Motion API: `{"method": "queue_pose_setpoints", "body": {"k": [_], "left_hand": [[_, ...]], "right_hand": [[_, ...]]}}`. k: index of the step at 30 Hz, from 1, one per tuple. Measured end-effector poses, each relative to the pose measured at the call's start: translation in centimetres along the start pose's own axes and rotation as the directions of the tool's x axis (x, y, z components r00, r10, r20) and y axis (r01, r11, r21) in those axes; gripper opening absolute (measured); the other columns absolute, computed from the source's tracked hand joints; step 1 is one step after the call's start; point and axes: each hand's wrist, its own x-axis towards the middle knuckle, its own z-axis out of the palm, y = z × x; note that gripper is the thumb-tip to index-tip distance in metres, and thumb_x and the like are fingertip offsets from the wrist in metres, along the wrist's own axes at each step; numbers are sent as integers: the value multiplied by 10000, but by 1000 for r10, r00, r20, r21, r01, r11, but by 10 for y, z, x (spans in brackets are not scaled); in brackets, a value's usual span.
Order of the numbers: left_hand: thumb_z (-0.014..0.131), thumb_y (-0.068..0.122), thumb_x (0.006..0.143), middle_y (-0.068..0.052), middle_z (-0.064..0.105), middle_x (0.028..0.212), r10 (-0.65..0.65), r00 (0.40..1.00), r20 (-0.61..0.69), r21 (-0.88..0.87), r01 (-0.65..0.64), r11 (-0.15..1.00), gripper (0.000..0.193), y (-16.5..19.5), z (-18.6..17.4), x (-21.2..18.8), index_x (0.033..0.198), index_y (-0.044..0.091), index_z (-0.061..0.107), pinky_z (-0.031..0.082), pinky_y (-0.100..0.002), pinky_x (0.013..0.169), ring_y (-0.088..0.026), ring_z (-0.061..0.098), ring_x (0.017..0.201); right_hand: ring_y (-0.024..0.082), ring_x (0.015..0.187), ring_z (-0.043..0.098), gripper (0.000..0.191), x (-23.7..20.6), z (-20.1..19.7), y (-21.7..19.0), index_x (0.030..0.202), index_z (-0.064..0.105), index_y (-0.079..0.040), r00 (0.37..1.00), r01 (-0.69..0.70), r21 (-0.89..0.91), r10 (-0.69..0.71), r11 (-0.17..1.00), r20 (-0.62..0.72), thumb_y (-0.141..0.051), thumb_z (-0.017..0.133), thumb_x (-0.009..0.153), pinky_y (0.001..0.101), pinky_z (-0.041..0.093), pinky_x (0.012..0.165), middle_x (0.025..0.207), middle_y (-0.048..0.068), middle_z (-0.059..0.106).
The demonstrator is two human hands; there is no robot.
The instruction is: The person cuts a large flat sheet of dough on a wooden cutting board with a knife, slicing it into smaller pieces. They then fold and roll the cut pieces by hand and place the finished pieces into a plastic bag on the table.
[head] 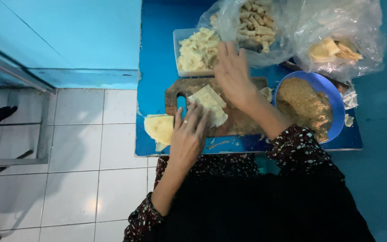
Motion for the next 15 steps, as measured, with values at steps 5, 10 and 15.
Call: {"method": "queue_pose_setpoints", "body": {"k": [5,10,15], "left_hand": [[641,104,952,-195,589,1398,-32,999,6,5,32,999,450,-1,-2,-1,1369,-61,604,322,-566,1190,-334,490,1419],[666,137,979,-237,576,1375,-71,997,-36,-51,69,996,322,-1,4,1,1226,-65,624,352,-574,1163,-378,480,1419],[694,114,970,-215,595,1323,-57,995,-76,-70,52,996,314,-4,5,2,1203,-91,642,374,-572,1154,-372,509,1403]], "right_hand": [[295,1121,489,211,1,-21,8,1014,698,-59,987,29,-21,-32,999,-156,-181,669,844,418,410,778,1138,131,518],[269,1082,523,278,-52,-65,8,1164,683,-159,988,152,224,-147,963,-36,-138,626,893,415,417,808,1173,76,529],[266,1071,540,541,-81,-79,-10,1408,617,-319,972,229,206,-213,952,-94,-161,609,891,424,422,831,1268,67,541]]}}
